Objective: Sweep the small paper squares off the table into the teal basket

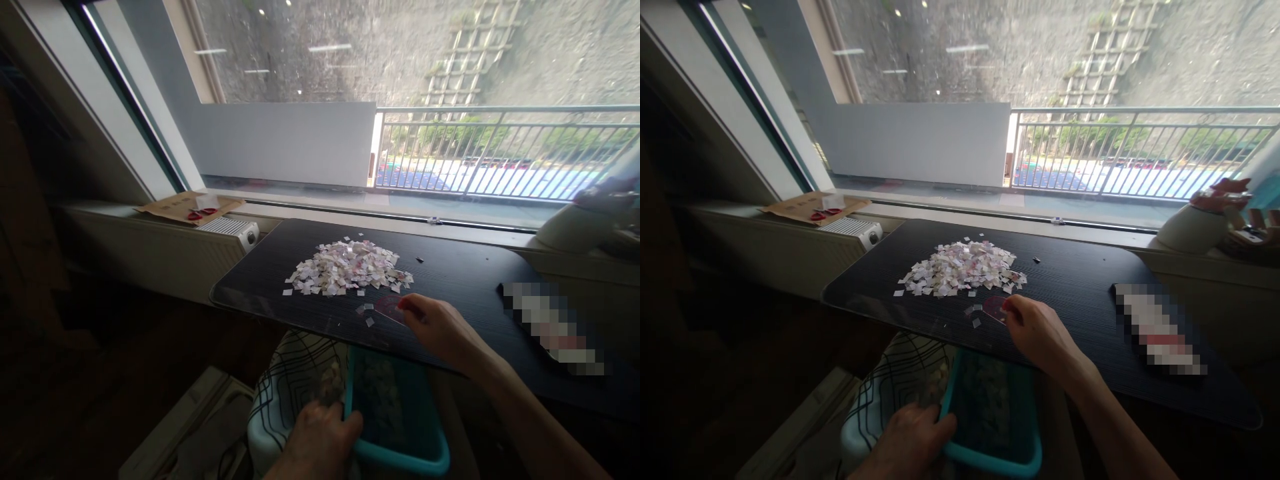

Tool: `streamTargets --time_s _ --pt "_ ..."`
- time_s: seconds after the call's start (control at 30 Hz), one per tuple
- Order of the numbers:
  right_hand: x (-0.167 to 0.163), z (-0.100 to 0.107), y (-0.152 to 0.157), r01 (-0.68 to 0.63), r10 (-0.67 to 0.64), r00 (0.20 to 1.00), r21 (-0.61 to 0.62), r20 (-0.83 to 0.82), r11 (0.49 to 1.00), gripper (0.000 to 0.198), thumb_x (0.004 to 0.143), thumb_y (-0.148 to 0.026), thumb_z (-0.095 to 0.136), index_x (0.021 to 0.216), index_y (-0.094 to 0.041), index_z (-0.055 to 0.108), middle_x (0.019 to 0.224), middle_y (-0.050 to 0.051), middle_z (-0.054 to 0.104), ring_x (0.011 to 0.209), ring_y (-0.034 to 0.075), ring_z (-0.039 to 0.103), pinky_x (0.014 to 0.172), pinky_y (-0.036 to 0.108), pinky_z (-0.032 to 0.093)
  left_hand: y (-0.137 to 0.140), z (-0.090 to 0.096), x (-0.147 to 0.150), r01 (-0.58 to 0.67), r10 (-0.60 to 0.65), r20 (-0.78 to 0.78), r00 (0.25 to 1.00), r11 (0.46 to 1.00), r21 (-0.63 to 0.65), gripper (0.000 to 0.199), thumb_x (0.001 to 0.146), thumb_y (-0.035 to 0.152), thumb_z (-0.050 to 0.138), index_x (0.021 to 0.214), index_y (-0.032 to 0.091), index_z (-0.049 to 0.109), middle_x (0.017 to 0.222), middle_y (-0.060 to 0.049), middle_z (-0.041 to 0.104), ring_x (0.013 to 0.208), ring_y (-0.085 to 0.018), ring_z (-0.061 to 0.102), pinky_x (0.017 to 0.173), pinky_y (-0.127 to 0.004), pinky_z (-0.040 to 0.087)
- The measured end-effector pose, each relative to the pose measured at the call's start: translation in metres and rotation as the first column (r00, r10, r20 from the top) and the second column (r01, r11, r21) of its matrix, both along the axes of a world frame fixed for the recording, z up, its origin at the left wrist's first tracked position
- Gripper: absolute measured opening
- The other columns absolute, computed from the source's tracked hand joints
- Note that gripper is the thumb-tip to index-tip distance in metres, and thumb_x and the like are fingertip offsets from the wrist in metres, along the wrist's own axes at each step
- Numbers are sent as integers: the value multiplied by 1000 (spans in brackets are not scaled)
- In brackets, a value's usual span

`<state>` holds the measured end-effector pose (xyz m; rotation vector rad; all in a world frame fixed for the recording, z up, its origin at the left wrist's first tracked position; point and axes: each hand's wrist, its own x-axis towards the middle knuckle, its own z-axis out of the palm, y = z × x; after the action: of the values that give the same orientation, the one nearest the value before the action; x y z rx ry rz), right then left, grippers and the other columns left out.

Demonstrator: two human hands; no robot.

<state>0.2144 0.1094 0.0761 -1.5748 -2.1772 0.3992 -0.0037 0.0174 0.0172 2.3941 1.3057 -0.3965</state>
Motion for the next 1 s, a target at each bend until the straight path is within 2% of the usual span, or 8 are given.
streamTargets --time_s 0.13,0.33,0.47,0.6,0.77,0.87,1.0 --pt "-1 0 -3 -41 41 999 -25 -10 999 24 83 -25 43 91 -20 65 76 2 68 63 15 60 56 24 39 0 2 1 -7 7 16 1000 1000 3 19 74 12 55 91 21 52 86 -6 63 75 -25 62 72 -37 47" --pt "-3 -6 -7 -1 1 1000 12 11 1000 23 84 -24 41 91 -20 63 80 4 68 68 17 61 59 26 40 0 8 1 6 -6 15 1000 1000 -21 19 76 14 54 95 20 53 91 -7 63 79 -25 61 73 -37 47" --pt "-19 -7 -30 -76 75 996 -14 -53 997 21 85 -20 41 89 -21 62 81 2 67 71 16 60 62 25 40 -4 10 4 -15 14 22 1000 999 46 18 77 13 54 94 20 53 91 -7 63 80 -26 62 73 -37 47" --pt "-32 -4 -46 -154 148 983 -47 -111 987 23 87 -19 39 85 -22 61 77 0 65 67 14 58 61 23 39 -7 12 8 1 -1 2 1000 998 58 21 77 12 54 97 19 53 91 -7 63 80 -26 62 74 -38 46" --pt "-25 -4 -18 21 -20 999 37 -39 999 22 85 -22 42 93 -19 62 85 4 67 73 17 60 63 26 40 -5 12 10 23 -23 -1 1000 998 55 19 77 16 57 97 18 55 93 -8 65 79 -27 63 70 -38 48" --pt "-25 -6 0 82 -82 997 7 0 997 23 84 -23 42 91 -18 63 78 4 67 69 17 60 59 26 38 -4 13 10 27 -26 -7 1000 998 49 21 77 15 57 97 18 56 92 -9 65 78 -28 64 69 -37 49" --pt "-27 -11 8 93 -96 994 -56 -54 994 22 82 -26 44 90 -20 64 79 3 68 69 17 59 60 25 37 -3 13 8 25 -25 8 1000 999 42 20 77 14 57 97 19 56 92 -8 65 79 -27 64 70 -37 50"
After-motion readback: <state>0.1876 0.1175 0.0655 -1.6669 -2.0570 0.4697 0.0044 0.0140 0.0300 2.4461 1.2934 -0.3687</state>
